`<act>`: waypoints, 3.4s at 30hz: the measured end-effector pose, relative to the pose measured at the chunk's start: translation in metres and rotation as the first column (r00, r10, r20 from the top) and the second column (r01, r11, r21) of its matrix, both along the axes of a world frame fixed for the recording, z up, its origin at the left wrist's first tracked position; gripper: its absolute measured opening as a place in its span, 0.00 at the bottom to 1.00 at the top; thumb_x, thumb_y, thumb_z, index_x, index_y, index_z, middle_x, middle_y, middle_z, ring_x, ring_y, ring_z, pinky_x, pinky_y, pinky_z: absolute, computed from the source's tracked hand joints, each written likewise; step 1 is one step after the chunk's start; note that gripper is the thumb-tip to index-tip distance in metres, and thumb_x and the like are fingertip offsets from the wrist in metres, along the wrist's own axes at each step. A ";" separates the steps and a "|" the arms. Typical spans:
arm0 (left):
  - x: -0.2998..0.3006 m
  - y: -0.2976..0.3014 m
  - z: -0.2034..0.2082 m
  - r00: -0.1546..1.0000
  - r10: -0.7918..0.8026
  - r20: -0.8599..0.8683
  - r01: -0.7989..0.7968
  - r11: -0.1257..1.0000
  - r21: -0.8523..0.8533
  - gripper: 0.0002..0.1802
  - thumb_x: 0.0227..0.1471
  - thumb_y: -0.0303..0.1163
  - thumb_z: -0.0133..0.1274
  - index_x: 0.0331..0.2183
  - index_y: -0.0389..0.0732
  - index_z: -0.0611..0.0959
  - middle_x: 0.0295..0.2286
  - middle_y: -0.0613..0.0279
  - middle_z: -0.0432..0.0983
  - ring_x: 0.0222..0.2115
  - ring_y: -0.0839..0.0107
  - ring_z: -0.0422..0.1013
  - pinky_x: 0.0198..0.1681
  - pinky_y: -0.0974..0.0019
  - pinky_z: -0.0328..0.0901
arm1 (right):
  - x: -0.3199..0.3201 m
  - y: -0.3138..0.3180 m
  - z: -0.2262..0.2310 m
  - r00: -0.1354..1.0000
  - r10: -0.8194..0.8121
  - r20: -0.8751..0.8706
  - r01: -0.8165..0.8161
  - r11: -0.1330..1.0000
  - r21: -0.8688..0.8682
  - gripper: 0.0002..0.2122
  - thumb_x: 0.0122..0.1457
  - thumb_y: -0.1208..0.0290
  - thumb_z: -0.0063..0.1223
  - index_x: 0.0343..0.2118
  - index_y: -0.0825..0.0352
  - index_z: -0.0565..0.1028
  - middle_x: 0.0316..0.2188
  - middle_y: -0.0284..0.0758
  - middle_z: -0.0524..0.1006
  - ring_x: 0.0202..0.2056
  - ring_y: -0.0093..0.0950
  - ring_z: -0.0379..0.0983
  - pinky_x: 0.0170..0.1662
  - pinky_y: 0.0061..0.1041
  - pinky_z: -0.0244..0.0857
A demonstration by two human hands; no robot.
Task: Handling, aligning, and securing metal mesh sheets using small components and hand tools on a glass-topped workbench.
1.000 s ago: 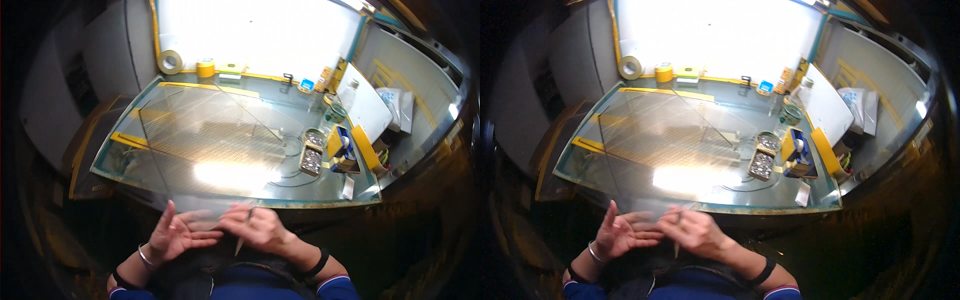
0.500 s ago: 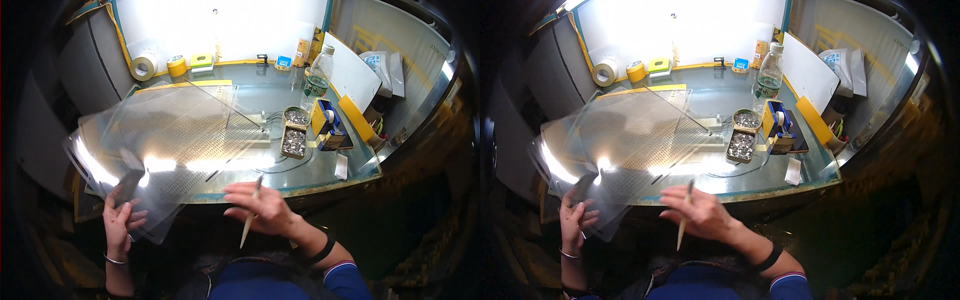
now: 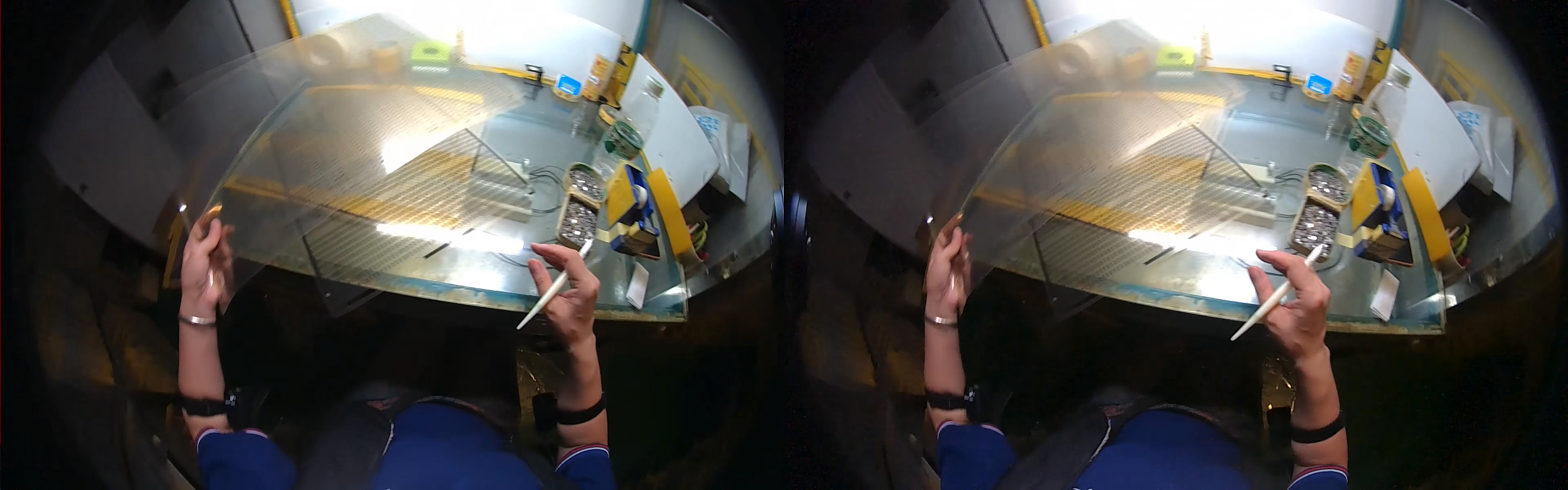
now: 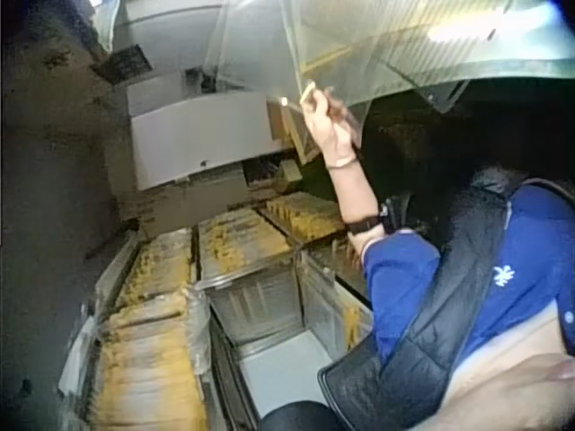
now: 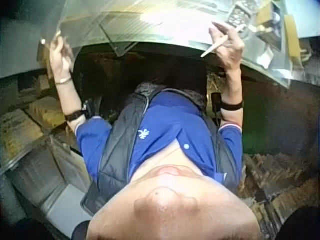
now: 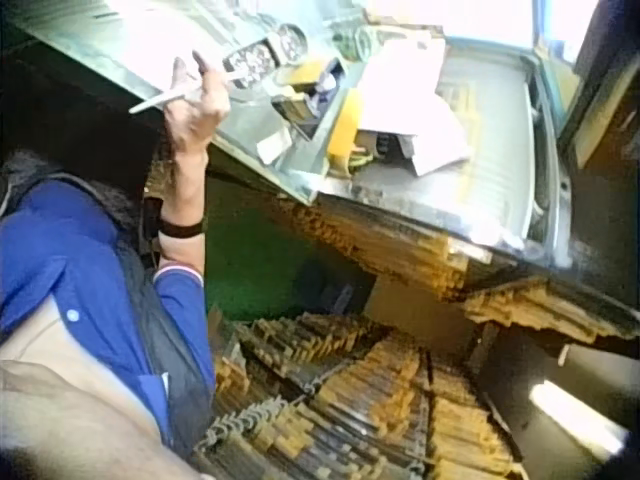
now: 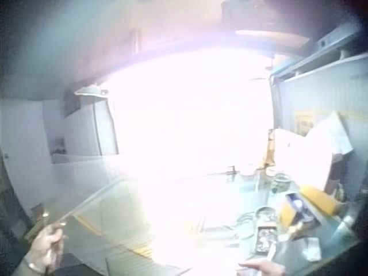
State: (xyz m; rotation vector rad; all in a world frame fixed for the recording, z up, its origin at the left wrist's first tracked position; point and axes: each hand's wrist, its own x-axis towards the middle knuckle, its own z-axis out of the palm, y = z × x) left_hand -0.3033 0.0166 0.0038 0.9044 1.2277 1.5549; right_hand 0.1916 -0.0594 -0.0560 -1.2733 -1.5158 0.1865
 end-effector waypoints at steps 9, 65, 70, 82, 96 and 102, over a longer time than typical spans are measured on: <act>0.004 0.103 0.006 0.975 -0.218 -0.034 0.216 0.975 -0.042 0.20 0.58 0.31 0.58 0.51 0.39 0.76 0.38 0.59 0.80 0.31 0.80 0.76 0.33 0.75 0.70 | -0.002 0.003 -0.002 0.999 -0.004 0.035 0.005 1.000 -0.006 0.11 0.52 0.77 0.66 0.40 0.68 0.80 0.35 0.40 0.82 0.37 0.33 0.80 0.42 0.27 0.71; 0.195 0.086 0.016 -0.044 0.390 -0.920 0.633 0.723 0.276 0.05 0.42 0.23 0.57 0.26 0.41 0.80 0.24 0.53 0.77 0.28 0.59 0.77 0.31 0.59 0.72 | -0.005 0.001 -0.010 0.965 -0.167 0.199 0.118 0.964 0.239 0.10 0.51 0.76 0.62 0.36 0.67 0.76 0.34 0.41 0.80 0.38 0.40 0.78 0.43 0.34 0.71; 0.132 0.106 0.103 0.465 0.464 -0.754 0.441 0.617 0.652 0.02 0.51 0.22 0.61 0.29 0.39 0.84 0.25 0.65 0.79 0.27 0.76 0.74 0.32 0.71 0.69 | -0.004 0.001 -0.010 0.963 -0.149 0.225 0.094 0.966 0.240 0.10 0.50 0.76 0.61 0.36 0.68 0.74 0.31 0.40 0.79 0.35 0.41 0.76 0.40 0.35 0.71; -0.105 0.023 0.283 0.726 0.587 -0.357 -0.081 0.589 0.804 0.12 0.57 0.31 0.60 0.43 0.37 0.82 0.35 0.69 0.80 0.36 0.80 0.73 0.41 0.76 0.68 | -0.004 0.001 -0.013 0.967 -0.169 0.188 0.124 0.965 0.230 0.08 0.51 0.75 0.61 0.34 0.66 0.75 0.28 0.39 0.78 0.32 0.40 0.75 0.38 0.34 0.71; -0.185 -0.025 0.298 -0.242 0.860 -0.450 -0.118 0.434 0.893 0.14 0.62 0.38 0.54 0.41 0.37 0.83 0.37 0.59 0.83 0.37 0.71 0.79 0.40 0.68 0.70 | -0.001 0.001 -0.014 0.965 -0.168 0.203 0.127 0.972 0.199 0.08 0.51 0.76 0.61 0.34 0.66 0.75 0.28 0.40 0.78 0.35 0.41 0.76 0.40 0.36 0.72; 0.042 -0.028 0.211 -0.066 0.901 -0.429 0.160 0.434 0.887 0.09 0.59 0.34 0.59 0.31 0.39 0.81 0.26 0.64 0.77 0.26 0.75 0.71 0.29 0.68 0.66 | -0.007 0.001 -0.014 0.969 -0.150 0.196 0.109 0.973 0.202 0.08 0.51 0.76 0.61 0.35 0.67 0.75 0.28 0.41 0.78 0.34 0.41 0.75 0.39 0.36 0.71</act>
